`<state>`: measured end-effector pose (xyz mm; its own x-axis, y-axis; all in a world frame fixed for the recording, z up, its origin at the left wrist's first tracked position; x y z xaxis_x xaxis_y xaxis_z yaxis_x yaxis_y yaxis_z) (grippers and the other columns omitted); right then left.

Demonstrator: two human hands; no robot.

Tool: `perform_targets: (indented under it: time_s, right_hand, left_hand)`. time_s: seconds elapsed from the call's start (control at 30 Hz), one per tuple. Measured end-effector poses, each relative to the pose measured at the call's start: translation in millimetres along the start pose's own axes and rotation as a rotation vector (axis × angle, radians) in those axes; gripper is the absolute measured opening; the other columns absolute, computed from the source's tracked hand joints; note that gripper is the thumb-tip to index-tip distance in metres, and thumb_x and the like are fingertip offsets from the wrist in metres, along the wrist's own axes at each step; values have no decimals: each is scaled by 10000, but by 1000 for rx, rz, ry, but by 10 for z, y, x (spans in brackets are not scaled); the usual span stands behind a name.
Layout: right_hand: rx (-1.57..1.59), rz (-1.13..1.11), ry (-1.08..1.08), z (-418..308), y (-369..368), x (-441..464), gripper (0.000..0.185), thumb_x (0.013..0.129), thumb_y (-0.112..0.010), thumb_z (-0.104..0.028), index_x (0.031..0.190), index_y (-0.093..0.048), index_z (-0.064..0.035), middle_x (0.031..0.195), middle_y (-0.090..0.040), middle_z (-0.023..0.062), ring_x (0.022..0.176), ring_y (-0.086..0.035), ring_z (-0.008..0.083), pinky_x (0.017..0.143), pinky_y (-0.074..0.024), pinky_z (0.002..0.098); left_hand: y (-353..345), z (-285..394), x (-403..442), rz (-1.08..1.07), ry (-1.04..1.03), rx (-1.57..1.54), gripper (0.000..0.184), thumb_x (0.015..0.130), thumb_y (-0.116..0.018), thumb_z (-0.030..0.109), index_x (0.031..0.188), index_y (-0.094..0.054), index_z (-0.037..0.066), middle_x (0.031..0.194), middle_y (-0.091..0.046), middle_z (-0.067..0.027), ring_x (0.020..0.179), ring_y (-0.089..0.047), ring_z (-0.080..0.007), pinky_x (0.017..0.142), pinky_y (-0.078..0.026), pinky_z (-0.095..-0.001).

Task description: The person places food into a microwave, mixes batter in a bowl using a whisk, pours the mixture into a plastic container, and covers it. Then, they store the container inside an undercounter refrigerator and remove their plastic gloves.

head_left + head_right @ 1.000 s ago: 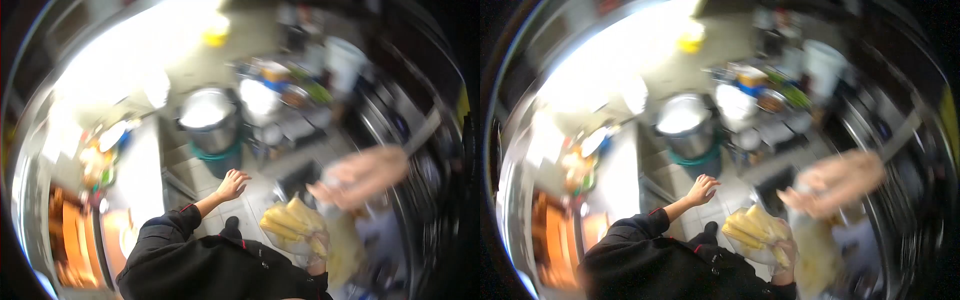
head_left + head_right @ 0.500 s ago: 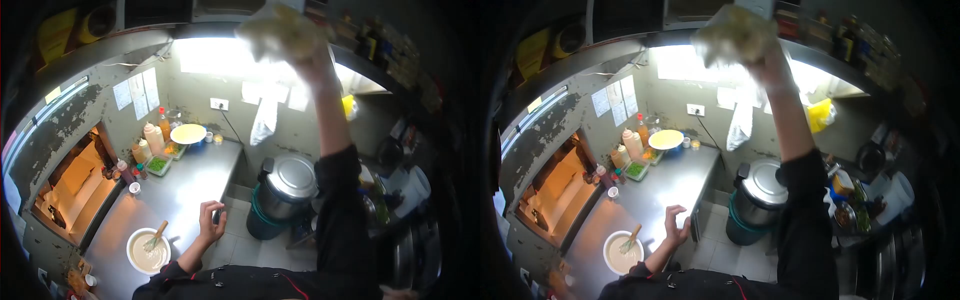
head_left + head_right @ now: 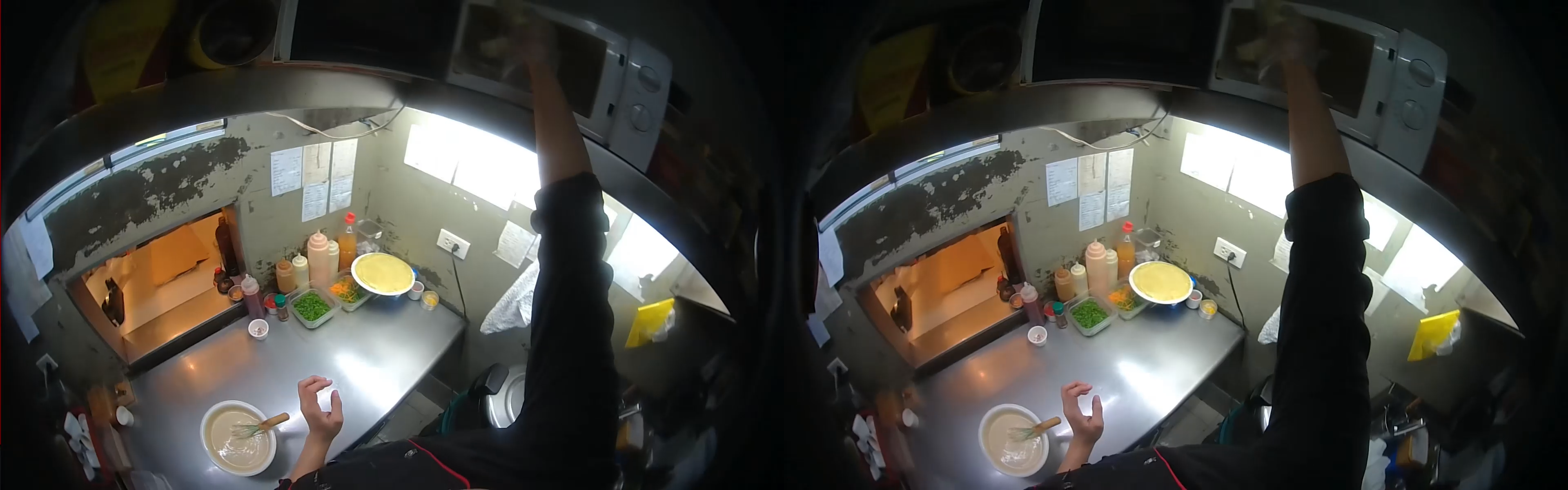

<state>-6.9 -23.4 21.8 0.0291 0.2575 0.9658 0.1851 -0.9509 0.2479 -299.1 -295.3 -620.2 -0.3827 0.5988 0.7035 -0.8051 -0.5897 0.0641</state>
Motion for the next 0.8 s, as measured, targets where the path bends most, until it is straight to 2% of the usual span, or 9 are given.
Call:
perform_targets:
  time_s: [0.03, 0.07, 0.17, 0.2, 0.37, 0.67, 0.8]
  right_hand:
    - [-14, -16, -24, 4, -99, 21, 416, 896, -608, -270, 1246, -578, -46, 1256, -598, 151, 1104, -594, 285, 937, -481, 383]
    - [-243, -3, 105, 84, -341, 178, 458, 870, -668, -232, 1279, -570, -51, 1247, -602, 120, 1054, -618, 246, 880, -523, 358]
    - [-455, -9, 133, 87, -535, 331, 285, 931, -598, -216, 1178, -648, -83, 1217, -636, 105, 1110, -615, 263, 903, -529, 394]
    - [-501, -25, 148, 86, -552, 339, 287, 933, -594, -216, 1183, -643, -83, 1217, -635, 104, 1111, -615, 259, 906, -527, 391]
    - [-544, -149, 195, 182, -574, 334, 297, 946, -573, -213, 1210, -622, -86, 1217, -633, 100, 1114, -612, 241, 925, -516, 379]
    - [-757, -551, 215, 544, -325, -3, 314, 969, -536, -207, 1257, -584, -90, 1216, -628, 93, 1119, -606, 208, 957, -496, 356]
    - [-805, -582, 178, 735, -276, -89, 323, 980, -519, -204, 1279, -567, -92, 1216, -626, 89, 1121, -604, 194, 972, -487, 346]
  left_hand:
    - [-43, 6, 8, 3, -27, 40, 262, 744, -608, -30, 993, -553, 29, 988, -538, -167, 890, -542, -293, 780, -459, -361]
    - [-90, 3, 30, 7, -59, 78, 258, 745, -606, -29, 991, -554, 29, 989, -537, -167, 889, -540, -291, 773, -460, -357]
    - [-217, -129, 47, 34, -78, 108, 243, 747, -605, -27, 979, -561, 32, 992, -536, -166, 894, -536, -286, 753, -462, -343]
    - [-248, -176, 24, 37, -65, 99, 238, 748, -606, -26, 974, -563, 32, 993, -536, -166, 897, -535, -285, 747, -463, -337]
    - [-358, -218, -9, 12, -13, 69, 233, 748, -610, -22, 973, -579, 33, 1015, -529, -161, 925, -529, -281, 732, -464, -323]
    - [-248, -138, -16, -66, 100, 32, 222, 742, -611, -29, 952, -602, 42, 1064, -514, -149, 932, -539, -263, 710, -471, -314]
    - [-177, -146, -39, -81, 76, 20, 185, 743, -604, -39, 910, -609, 40, 1045, -519, -143, 904, -548, -254, 691, -475, -305]
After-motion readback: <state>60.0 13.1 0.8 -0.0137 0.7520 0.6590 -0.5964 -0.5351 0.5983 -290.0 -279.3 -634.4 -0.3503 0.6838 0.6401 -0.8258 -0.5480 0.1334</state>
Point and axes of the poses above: each hand's wrist, its own x-axis towards the middle knuckle, its own y-axis out of the back of the hand, z = x × y, the point moved 7 cm from there along x, towards the middle knuckle
